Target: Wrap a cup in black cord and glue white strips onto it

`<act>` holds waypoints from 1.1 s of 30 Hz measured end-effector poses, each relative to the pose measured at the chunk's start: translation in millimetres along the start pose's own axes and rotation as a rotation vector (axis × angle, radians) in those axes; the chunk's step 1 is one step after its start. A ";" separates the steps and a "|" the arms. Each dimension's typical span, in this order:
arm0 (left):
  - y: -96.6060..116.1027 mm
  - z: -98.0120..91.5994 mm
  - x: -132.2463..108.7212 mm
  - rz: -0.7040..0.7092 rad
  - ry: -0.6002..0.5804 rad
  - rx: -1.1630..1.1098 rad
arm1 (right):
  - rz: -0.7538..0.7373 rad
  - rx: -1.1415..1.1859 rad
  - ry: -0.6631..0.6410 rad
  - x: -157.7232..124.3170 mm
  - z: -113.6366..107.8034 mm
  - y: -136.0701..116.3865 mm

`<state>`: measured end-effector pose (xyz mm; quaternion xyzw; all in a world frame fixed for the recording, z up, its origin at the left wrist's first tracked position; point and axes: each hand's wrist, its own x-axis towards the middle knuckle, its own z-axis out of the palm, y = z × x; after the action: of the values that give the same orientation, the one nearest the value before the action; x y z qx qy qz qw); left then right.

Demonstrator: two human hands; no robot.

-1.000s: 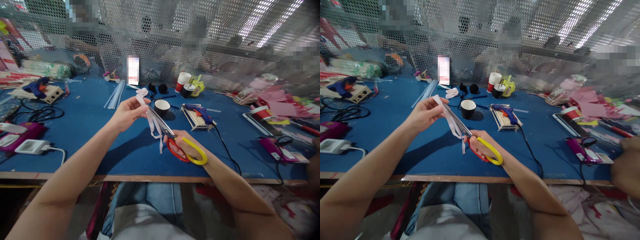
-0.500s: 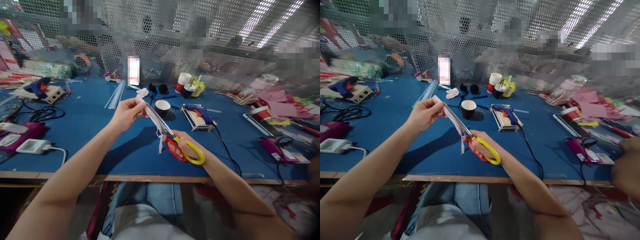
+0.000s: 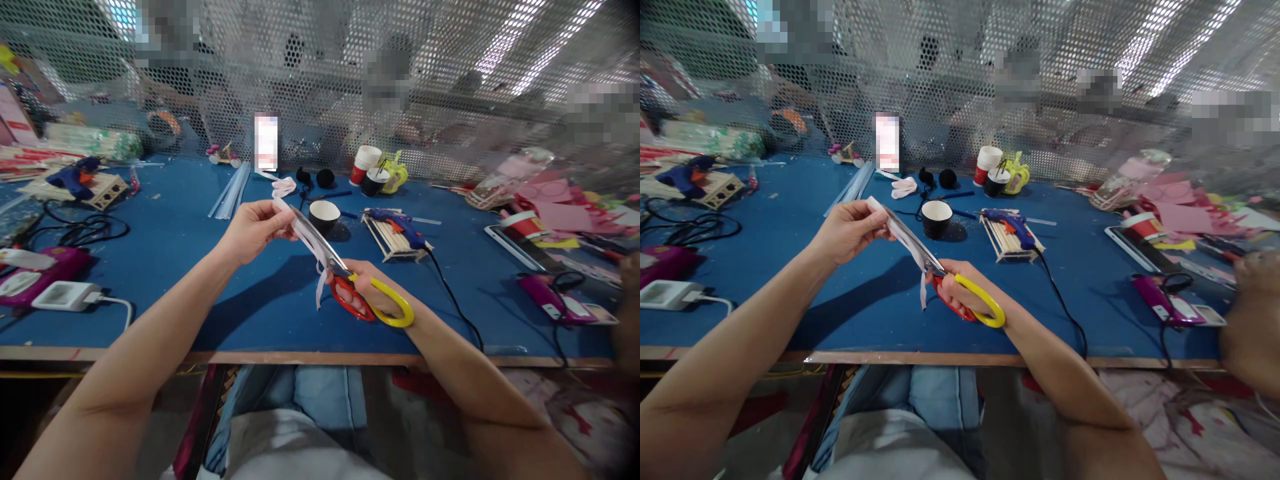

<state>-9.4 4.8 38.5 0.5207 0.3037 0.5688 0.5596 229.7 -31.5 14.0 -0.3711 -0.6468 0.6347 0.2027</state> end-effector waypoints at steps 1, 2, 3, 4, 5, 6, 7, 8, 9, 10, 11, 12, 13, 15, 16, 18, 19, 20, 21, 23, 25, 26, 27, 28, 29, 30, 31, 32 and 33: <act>-0.4 0.2 0.0 -0.001 -0.002 -0.002 | -0.008 0.000 0.000 -0.1 0.7 -0.7; -0.9 0.4 0.0 -0.003 -0.002 -0.002 | -0.035 -0.002 -0.009 -0.3 1.4 -1.5; -1.2 0.6 -0.1 -0.007 0.001 0.000 | -0.069 -0.002 -0.024 -0.6 2.3 -2.5; -1.5 0.7 -0.2 -0.011 0.006 0.004 | -0.093 0.004 -0.033 -1.0 3.1 -3.4; -1.7 0.8 -0.3 -0.014 0.011 0.009 | -0.106 0.009 -0.039 -1.4 4.0 -4.3; -1.8 0.9 -0.3 -0.017 0.014 0.014 | -0.113 0.012 -0.042 -1.8 4.7 -4.9; -1.9 0.9 -0.2 -0.020 0.015 0.018 | -0.120 0.015 -0.041 -2.1 5.4 -5.4; -2.0 0.9 -0.1 -0.023 0.016 0.019 | -0.125 0.017 -0.036 -2.4 5.9 -5.5; -2.0 0.8 0.1 -0.026 0.015 0.020 | -0.130 0.016 -0.029 -2.6 6.2 -5.4; -2.2 0.7 0.4 -0.028 0.014 0.019 | -0.133 0.012 -0.023 -2.8 6.4 -5.2; -2.3 0.6 0.7 -0.029 0.013 0.017 | -0.134 0.007 -0.017 -3.1 6.4 -4.7; -2.5 0.5 0.9 -0.028 0.011 0.014 | -0.132 0.003 -0.012 -3.3 6.3 -4.2; -2.6 0.4 0.9 -0.028 0.008 0.010 | -0.127 0.002 -0.009 -3.5 6.2 -3.6; -2.8 0.6 0.7 -0.032 0.008 0.006 | -0.117 0.006 -0.009 -3.7 5.9 -2.5; -2.7 0.8 0.4 -0.035 0.010 0.008 | -0.111 0.005 -0.006 -3.5 5.8 -2.2; -2.1 1.6 -0.2 -0.043 0.018 0.019 | -0.072 -0.020 0.021 -2.4 5.6 -2.5; -1.7 1.9 -0.5 -0.045 0.021 0.024 | -0.032 -0.038 0.045 -1.5 5.4 -3.1; -1.2 2.3 -0.7 -0.047 0.020 0.028 | 0.015 -0.052 0.067 -0.5 5.3 -4.1; -0.8 2.5 -0.8 -0.049 0.018 0.031 | 0.061 -0.059 0.080 0.5 5.0 -5.3; -0.4 2.5 -0.6 -0.053 0.015 0.030 | 0.109 -0.048 0.071 2.2 4.1 -7.9; -0.8 1.9 -0.1 -0.054 0.012 0.028 | 0.087 -0.029 0.035 3.2 2.9 -10.0; -1.2 1.4 0.1 -0.052 0.010 0.027 | 0.073 -0.028 0.023 3.4 2.4 -10.5; -1.6 1.0 0.3 -0.049 0.007 0.029 | 0.068 -0.033 0.017 3.3 2.0 -10.5; -2.1 0.6 0.4 -0.047 0.002 0.031 | 0.069 -0.042 0.019 3.1 1.8 -10.3; -2.5 0.4 0.5 -0.046 -0.002 0.033 | 0.072 -0.052 0.024 2.7 1.9 -9.6; -2.8 0.2 0.5 -0.046 -0.007 0.033 | 0.068 -0.059 0.033 2.2 2.3 -8.8; -3.1 0.2 0.5 -0.047 -0.012 0.032 | 0.052 -0.058 0.038 1.5 3.0 -7.9; -3.3 0.2 0.4 -0.048 -0.017 0.029 | 0.024 -0.051 0.038 0.9 3.7 -7.0; -3.4 0.3 0.3 -0.049 -0.021 0.026 | -0.011 -0.043 0.034 0.4 4.5 -6.3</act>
<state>-8.0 5.7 35.5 0.5262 0.3178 0.5453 0.5699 224.7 -33.8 19.5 -0.3825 -0.6587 0.6133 0.2091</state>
